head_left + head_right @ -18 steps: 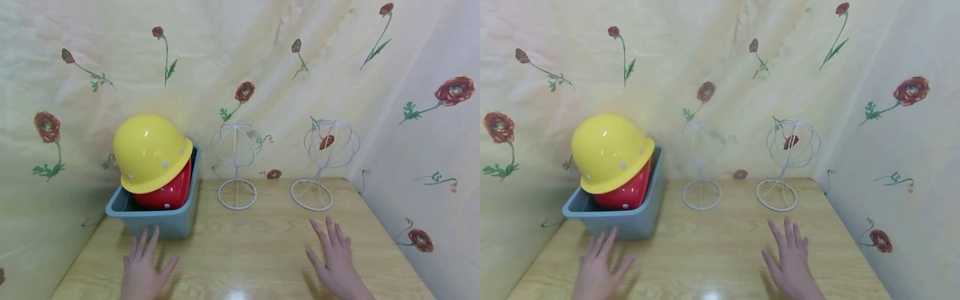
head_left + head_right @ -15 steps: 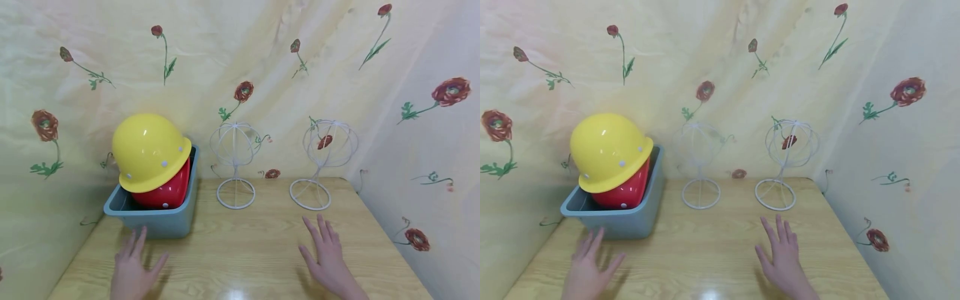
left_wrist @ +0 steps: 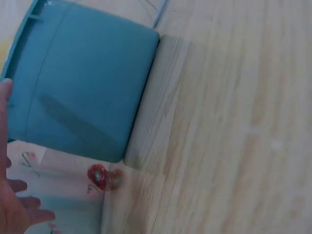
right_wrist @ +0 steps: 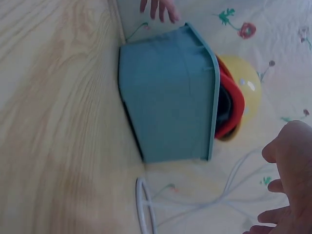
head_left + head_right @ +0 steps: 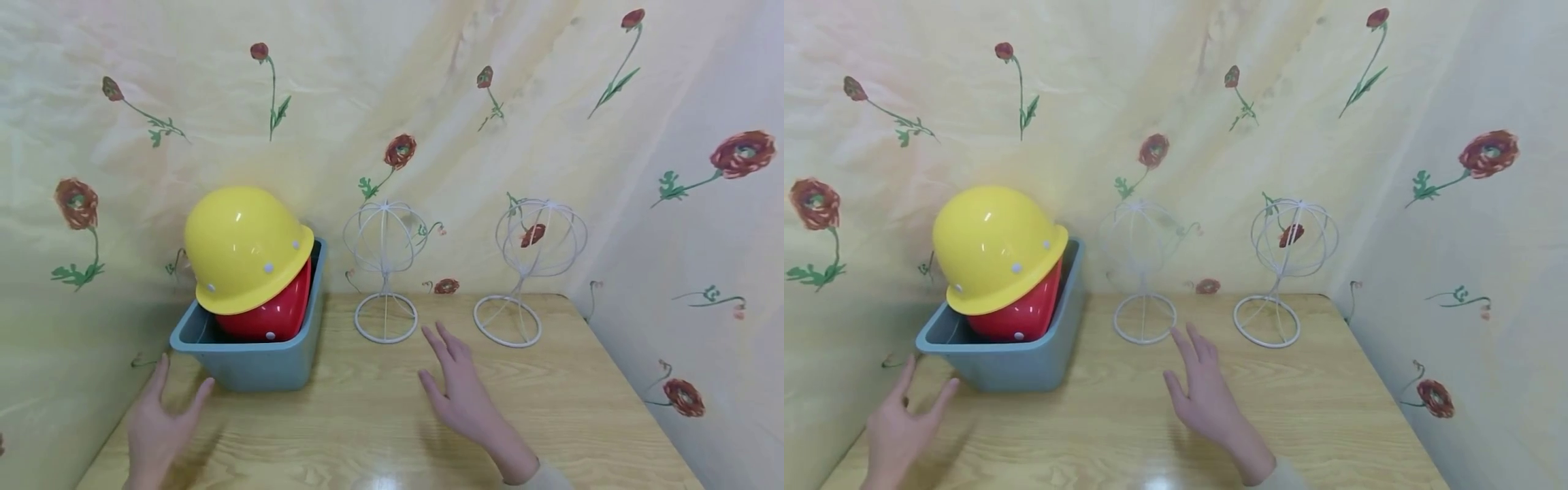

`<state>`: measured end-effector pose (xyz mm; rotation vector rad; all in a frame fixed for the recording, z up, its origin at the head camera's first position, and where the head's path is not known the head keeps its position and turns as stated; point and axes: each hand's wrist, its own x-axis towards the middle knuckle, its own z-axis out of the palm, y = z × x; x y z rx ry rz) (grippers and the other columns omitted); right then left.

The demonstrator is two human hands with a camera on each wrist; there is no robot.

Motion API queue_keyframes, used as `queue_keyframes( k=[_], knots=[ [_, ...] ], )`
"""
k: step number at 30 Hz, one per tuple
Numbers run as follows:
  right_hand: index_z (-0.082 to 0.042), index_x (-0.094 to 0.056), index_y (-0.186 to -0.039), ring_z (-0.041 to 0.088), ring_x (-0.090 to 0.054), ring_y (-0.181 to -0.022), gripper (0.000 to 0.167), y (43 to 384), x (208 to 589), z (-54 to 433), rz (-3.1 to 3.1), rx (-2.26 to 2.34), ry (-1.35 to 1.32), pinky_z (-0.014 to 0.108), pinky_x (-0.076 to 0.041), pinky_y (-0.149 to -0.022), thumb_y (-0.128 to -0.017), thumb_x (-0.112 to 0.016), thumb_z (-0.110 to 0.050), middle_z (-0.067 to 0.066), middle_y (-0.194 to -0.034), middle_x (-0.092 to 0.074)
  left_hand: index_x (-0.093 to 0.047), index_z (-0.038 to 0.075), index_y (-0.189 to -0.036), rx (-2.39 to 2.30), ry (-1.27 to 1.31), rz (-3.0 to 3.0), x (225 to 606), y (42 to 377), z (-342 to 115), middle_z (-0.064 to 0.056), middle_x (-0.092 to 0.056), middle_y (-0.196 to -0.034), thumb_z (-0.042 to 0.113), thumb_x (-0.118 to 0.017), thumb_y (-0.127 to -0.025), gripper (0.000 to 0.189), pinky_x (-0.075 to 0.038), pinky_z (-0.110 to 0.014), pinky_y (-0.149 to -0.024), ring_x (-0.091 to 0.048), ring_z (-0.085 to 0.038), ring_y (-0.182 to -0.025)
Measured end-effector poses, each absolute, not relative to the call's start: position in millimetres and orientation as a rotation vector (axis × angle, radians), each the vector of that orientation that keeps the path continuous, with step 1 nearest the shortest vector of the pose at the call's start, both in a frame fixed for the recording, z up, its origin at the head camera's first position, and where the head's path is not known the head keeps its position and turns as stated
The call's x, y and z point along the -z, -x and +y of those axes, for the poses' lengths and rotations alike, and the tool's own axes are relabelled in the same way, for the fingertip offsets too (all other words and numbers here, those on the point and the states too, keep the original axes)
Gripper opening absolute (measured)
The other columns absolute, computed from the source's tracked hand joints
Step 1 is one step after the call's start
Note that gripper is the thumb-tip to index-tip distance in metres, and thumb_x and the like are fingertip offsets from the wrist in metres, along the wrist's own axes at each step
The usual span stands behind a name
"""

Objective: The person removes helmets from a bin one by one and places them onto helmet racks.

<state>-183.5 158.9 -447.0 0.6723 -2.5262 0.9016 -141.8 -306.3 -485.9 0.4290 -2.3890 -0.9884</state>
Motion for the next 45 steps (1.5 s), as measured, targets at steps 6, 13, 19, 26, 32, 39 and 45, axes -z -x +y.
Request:
queue_keyframes(
  k=[6, 13, 19, 26, 32, 39, 45],
  knots=[
    [-0.010, -0.033, -0.161, 0.038, -0.038, -0.145, 0.069, 194.2, 432.8, 127.2, -2.470, -0.930, -0.781, 0.061, -0.048, -0.106, -0.100, -0.064, -0.020, 0.018, -0.165, -0.032, -0.034, 0.026, -0.160, 1.157, -0.408, -2.226, 485.3, 157.0, -315.0, -0.004, -0.041, -0.162, 0.029, -0.076, -0.092, 0.080, -0.036, 0.001, -0.089, -0.048, -0.036, -0.144],
    [-0.009, -0.036, -0.159, 0.032, -0.038, -0.148, 0.065, 204.2, 418.2, 101.7, -2.432, -0.985, -0.829, 0.054, -0.043, -0.114, -0.100, -0.063, -0.019, 0.012, -0.161, -0.038, -0.035, 0.033, -0.160, 1.199, -0.359, -2.159, 474.3, 172.1, -314.7, -0.009, -0.047, -0.159, 0.028, -0.072, -0.095, 0.075, -0.037, 0.002, -0.089, -0.049, -0.013, -0.144],
    [-0.009, -0.036, -0.159, 0.031, -0.040, -0.148, 0.065, 208.5, 407.7, 77.6, -2.414, -1.030, -0.888, 0.052, -0.042, -0.117, -0.100, -0.062, -0.019, 0.014, -0.158, -0.040, -0.039, 0.033, -0.159, 1.247, -0.383, -2.147, 466.9, 181.9, -313.4, -0.012, -0.048, -0.159, 0.029, -0.068, -0.096, 0.069, -0.039, 0.001, -0.090, -0.051, -0.008, -0.139],
    [-0.006, -0.040, -0.156, 0.028, -0.053, -0.134, 0.060, 212.7, 389.6, 49.3, -2.386, -1.102, -0.930, 0.049, -0.048, -0.109, -0.100, -0.060, -0.017, 0.014, -0.151, -0.046, -0.041, 0.029, -0.159, 1.255, -0.351, -2.122, 453.5, 193.3, -310.9, -0.009, -0.048, -0.160, 0.031, -0.067, -0.098, 0.066, -0.038, 0.004, -0.085, -0.053, -0.003, -0.133],
    [-0.004, -0.042, -0.153, 0.023, -0.058, -0.121, 0.057, 220.0, 381.7, 31.4, -2.357, -1.105, -0.959, 0.039, -0.053, -0.101, -0.101, -0.060, -0.018, 0.012, -0.148, -0.049, -0.041, 0.031, -0.159, 1.244, -0.349, -2.122, 447.8, 198.4, -309.7, -0.010, -0.050, -0.158, 0.032, -0.067, -0.098, 0.066, -0.037, 0.005, -0.081, -0.051, 0.009, -0.122],
    [0.002, -0.041, -0.150, 0.028, -0.066, -0.118, 0.055, 227.0, 374.5, 17.2, -2.284, -1.374, -0.982, 0.031, -0.058, -0.097, -0.100, -0.060, -0.008, 0.017, -0.140, -0.056, -0.044, 0.019, -0.158, 1.262, -0.264, -2.109, 450.9, 204.4, -304.8, -0.021, -0.053, -0.152, 0.026, -0.071, -0.095, 0.069, -0.039, 0.004, -0.077, -0.047, 0.018, -0.109],
    [0.000, -0.046, -0.148, 0.032, -0.069, -0.120, 0.047, 231.5, 357.3, -5.3, -2.307, -2.114, -0.968, 0.034, -0.056, -0.102, -0.104, -0.057, -0.009, 0.020, -0.137, -0.063, -0.047, 0.018, -0.156, 1.308, -0.310, -2.087, 448.3, 206.4, -304.7, -0.021, -0.055, -0.148, 0.024, -0.074, -0.093, 0.069, -0.040, 0.002, -0.076, -0.048, 0.011, -0.100]
  ],
)
